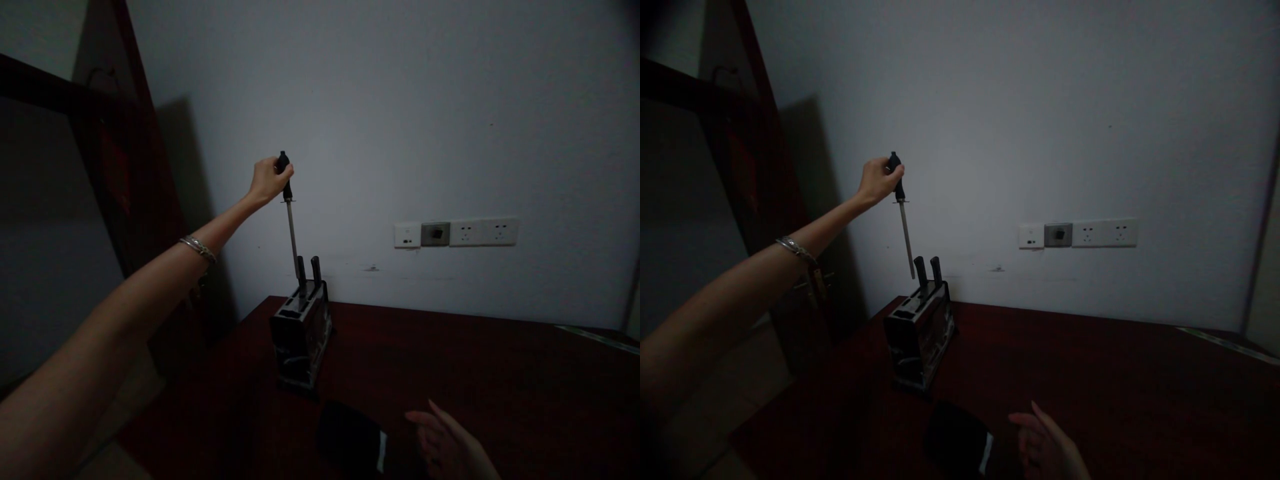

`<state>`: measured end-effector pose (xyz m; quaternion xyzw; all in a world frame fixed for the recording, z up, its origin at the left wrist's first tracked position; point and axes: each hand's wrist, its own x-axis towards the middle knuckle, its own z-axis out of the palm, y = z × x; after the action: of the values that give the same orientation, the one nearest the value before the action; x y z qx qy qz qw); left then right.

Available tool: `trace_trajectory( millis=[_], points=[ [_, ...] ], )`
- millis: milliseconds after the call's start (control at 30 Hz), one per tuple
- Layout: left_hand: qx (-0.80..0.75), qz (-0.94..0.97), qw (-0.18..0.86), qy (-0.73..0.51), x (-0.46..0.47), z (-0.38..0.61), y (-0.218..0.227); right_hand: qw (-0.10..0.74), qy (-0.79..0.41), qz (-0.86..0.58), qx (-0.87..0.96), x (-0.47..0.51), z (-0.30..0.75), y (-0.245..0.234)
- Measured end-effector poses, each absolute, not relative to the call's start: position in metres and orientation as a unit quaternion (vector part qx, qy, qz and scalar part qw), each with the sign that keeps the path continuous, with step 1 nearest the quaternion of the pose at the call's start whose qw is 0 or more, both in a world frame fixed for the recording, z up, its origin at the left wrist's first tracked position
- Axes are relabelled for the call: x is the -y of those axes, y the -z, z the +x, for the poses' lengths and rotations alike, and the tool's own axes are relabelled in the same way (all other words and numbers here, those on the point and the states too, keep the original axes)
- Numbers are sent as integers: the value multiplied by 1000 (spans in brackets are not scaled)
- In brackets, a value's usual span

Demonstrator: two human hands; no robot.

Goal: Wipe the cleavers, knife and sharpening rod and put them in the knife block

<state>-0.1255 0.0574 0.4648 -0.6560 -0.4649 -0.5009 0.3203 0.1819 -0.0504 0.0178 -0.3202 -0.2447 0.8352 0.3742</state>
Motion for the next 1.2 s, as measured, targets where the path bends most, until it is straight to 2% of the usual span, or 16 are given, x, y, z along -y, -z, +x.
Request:
trace_trajectory(
  millis=[233, 433, 733, 1200],
  points=[
    [512, -639, 290, 495, -70, -142, -441, 374, -844, -306, 231, 49, 183, -15],
    [521, -674, 216, 477, -70, -140, -424, 377, -836, -322, 235, 52, 182, -19],
    [517, -702, 175, 458, -73, -137, -412, 383, -830, -324, 244, 52, 182, -21],
    [513, -706, 186, 451, -84, -138, -403, 380, -833, -316, 248, 51, 184, -17]
  ],
)
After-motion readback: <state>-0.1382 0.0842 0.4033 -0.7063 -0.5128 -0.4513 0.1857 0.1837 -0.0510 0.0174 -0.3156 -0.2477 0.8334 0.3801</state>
